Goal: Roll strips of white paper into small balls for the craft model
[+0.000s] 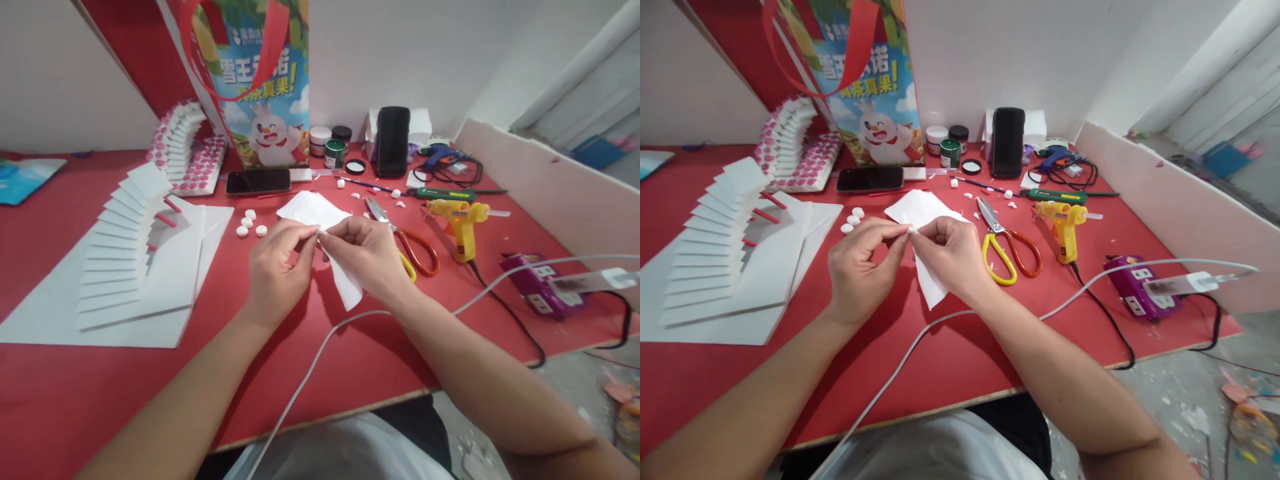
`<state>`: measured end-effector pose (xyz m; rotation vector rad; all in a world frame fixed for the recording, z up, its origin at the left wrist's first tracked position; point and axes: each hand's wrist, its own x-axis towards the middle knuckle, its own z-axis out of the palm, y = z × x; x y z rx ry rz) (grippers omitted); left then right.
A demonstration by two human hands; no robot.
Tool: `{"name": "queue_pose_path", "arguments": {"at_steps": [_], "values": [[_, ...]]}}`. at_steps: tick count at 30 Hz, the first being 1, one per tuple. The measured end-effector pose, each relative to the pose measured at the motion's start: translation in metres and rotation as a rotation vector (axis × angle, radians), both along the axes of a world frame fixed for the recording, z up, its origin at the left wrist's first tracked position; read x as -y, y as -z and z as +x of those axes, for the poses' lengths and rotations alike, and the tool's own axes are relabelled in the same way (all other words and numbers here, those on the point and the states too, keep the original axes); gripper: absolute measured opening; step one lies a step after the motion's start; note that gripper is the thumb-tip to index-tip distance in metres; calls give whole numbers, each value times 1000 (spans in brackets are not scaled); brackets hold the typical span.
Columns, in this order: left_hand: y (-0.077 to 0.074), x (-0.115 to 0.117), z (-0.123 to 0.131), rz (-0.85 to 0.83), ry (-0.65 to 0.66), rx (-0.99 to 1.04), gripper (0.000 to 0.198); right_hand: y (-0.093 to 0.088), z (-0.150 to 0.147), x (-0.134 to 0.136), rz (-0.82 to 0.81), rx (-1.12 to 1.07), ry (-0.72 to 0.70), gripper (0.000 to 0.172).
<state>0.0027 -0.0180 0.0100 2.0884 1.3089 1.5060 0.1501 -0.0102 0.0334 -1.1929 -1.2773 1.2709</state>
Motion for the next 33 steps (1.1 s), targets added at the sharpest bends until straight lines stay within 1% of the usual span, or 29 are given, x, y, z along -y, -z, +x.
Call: {"name": "queue_pose_path", "arguments": {"at_steps": [3, 6, 8, 13, 17, 19, 21, 25, 27, 28, 31, 33], "values": [[6, -2, -2, 141, -7, -77, 17, 2, 0, 0, 38, -77, -31, 22], [9, -2, -2, 183, 8, -95, 21, 4, 2, -1, 65, -63, -43, 24], [8, -2, -2, 124, 30, -66, 21, 4, 4, -2, 92, -8, -48, 22], [1, -5, -6, -89, 127, 121, 15, 4, 11, -4, 181, 200, -103, 15], [0, -7, -9, -229, 216, 139, 17, 3, 16, -5, 273, 364, -118, 13], [1, -7, -9, -245, 243, 134, 20, 2, 17, -4, 296, 385, -140, 12], [1, -5, -8, -221, 244, 110, 22, 1, 17, -3, 309, 399, -149, 11], [0, -1, -6, -158, 215, 23, 24, 0, 15, -3, 305, 453, -80, 15], [-1, -1, -6, -142, 182, -2, 24, 0, 15, -5, 204, 364, -83, 20], [-2, -2, -6, -143, 161, 2, 23, -1, 16, -7, 109, 271, -113, 24], [-4, -4, -8, -179, 108, 53, 21, -3, 20, -14, -294, -118, -293, 39], [-5, -4, -9, -196, 109, 71, 21, -3, 21, -18, -551, -340, -408, 45]]}}
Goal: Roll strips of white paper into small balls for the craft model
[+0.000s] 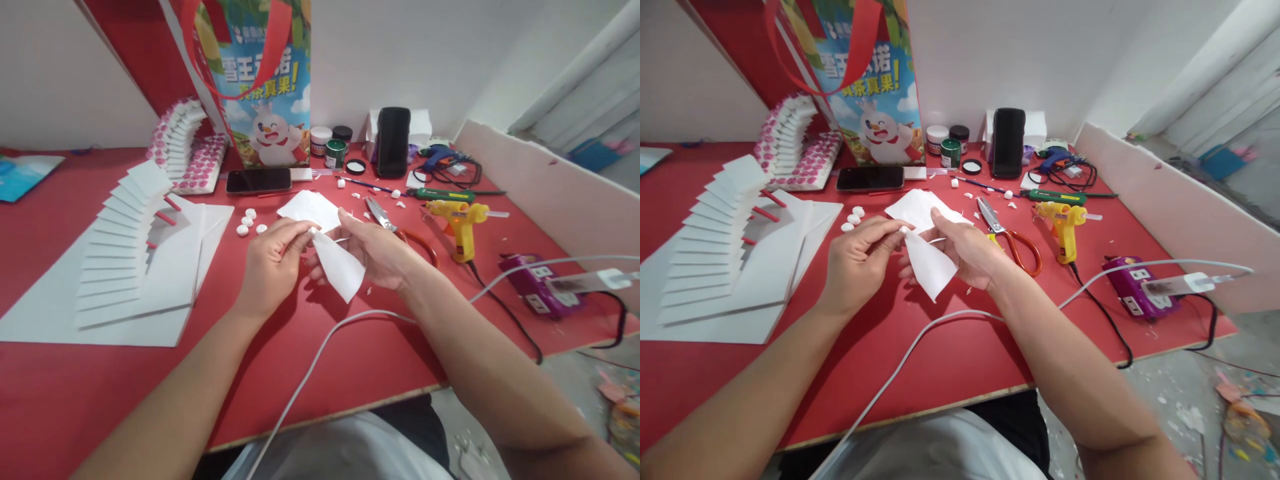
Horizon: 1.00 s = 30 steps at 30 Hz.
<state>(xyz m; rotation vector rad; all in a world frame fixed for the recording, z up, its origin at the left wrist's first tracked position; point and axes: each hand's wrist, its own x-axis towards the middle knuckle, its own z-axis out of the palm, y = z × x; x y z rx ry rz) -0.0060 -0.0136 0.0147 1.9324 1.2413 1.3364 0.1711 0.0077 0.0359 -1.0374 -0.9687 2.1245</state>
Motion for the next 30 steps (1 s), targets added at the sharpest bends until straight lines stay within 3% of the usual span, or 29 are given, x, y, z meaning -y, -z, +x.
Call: {"name": "queue_pose_path", "arguments": {"at_steps": [2, 4, 12, 14, 19, 23, 27, 30], "values": [[0, 0, 0, 6, 31, -6, 22, 1, -1, -2, -174, -113, -67, 46], [0, 0, 0, 29, 64, -8, 22, 2, -2, -3, -234, -159, -82, 43], [1, -1, -1, 53, 36, 2, 22, -3, -5, 3, -137, -192, -29, 22], [1, -1, -1, 23, 8, 14, 22, -3, -5, 5, -61, -157, -14, 16], [1, 0, 0, -53, -17, 71, 20, 2, -5, 4, 243, 31, 45, 33], [2, 1, 3, -75, -36, 111, 18, 5, -7, 5, 520, 286, 115, 28], [3, 3, 8, -21, -52, 118, 17, 6, -13, 11, 755, 571, 281, 22], [4, 5, 11, 117, -98, 23, 18, 8, -19, 17, 873, 701, 401, 20]]}}
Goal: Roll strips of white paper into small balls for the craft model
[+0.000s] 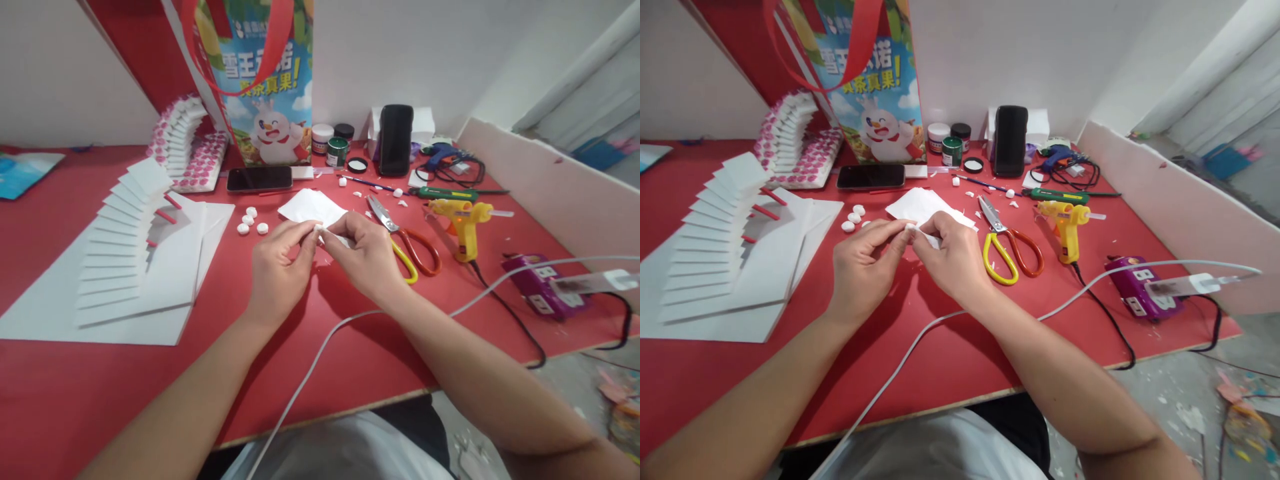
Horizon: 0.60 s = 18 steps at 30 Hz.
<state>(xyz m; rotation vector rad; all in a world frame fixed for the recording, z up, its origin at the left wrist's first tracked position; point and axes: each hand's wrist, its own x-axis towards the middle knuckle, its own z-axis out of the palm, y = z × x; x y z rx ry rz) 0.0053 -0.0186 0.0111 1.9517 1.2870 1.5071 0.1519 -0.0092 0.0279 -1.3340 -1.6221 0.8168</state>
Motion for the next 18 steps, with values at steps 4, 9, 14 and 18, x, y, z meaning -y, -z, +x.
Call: {"name": "queue_pose_path", "arguments": {"at_steps": [4, 9, 14, 18], "values": [[2, -1, 0, 226, -76, -184, 21, 1, -5, 6, 63, -40, 1, 18], [6, -2, -1, 375, -118, -308, 28, 1, -3, 7, 78, -106, -47, 19], [4, 1, 0, 243, -22, -164, 26, -2, 5, 2, 69, -125, -86, 16], [0, -3, -5, -49, 66, 83, 12, -5, 12, -2, 37, -71, -186, 14]]}}
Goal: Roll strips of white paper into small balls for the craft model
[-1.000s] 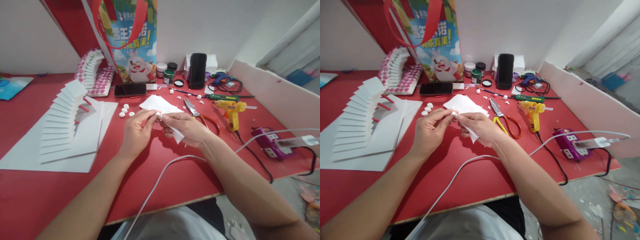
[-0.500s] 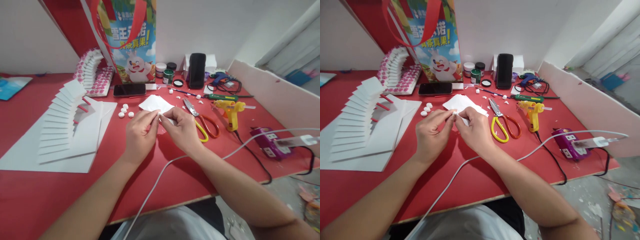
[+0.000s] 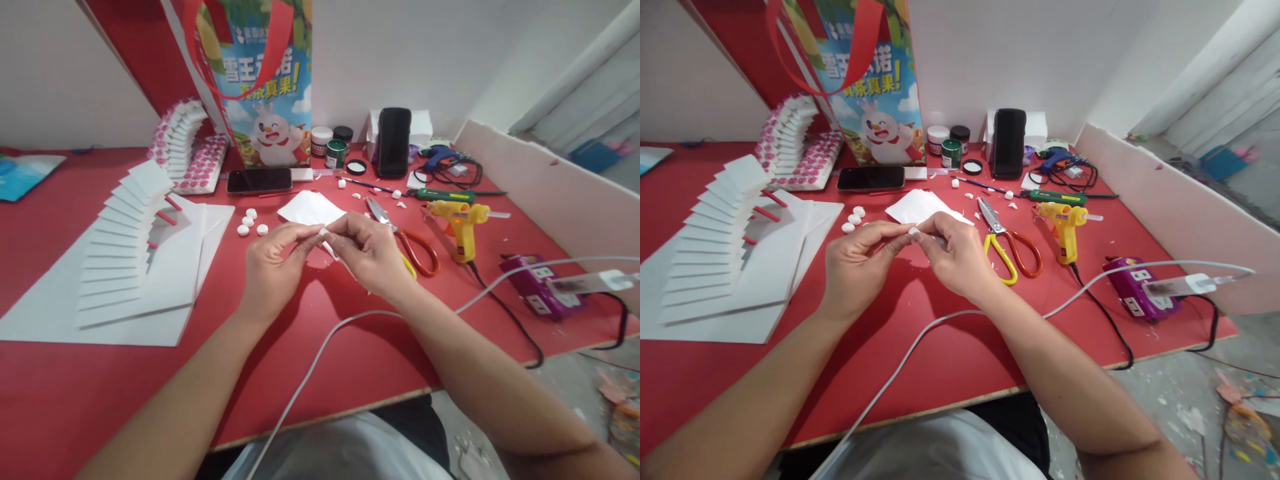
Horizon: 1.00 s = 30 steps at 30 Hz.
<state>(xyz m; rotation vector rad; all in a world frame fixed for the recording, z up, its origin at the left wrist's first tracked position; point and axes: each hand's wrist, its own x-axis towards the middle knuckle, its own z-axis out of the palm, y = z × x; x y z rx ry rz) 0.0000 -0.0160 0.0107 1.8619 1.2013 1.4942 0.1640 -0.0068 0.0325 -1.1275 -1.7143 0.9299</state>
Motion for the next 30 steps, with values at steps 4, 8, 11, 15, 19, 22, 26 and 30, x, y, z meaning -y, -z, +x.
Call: {"name": "queue_pose_path", "arguments": {"at_steps": [4, 8, 11, 15, 19, 22, 26, 30], "values": [[-1, -3, -4, -39, 110, -36, 16, 2, 2, -3, 6, 33, -32, 15], [-2, -1, -3, 39, 43, -167, 21, 4, -1, -4, -52, -40, -30, 18], [-3, 0, -1, 12, 0, -166, 20, 3, -3, -4, -123, -79, -19, 24], [-1, 0, -1, -93, -3, -81, 18, 1, -3, -3, -78, 23, 46, 26], [-1, 1, 1, -82, -20, -77, 19, 3, -6, 1, -18, 48, 119, 20], [1, 1, 2, 102, -94, -186, 19, 3, -10, 5, -22, -15, 112, 21], [7, 0, 4, 321, -186, -324, 24, 3, -13, 8, -8, -61, 107, 23], [11, 2, 8, 361, -160, -388, 36, 3, -11, 8, -17, -82, 121, 22]]}}
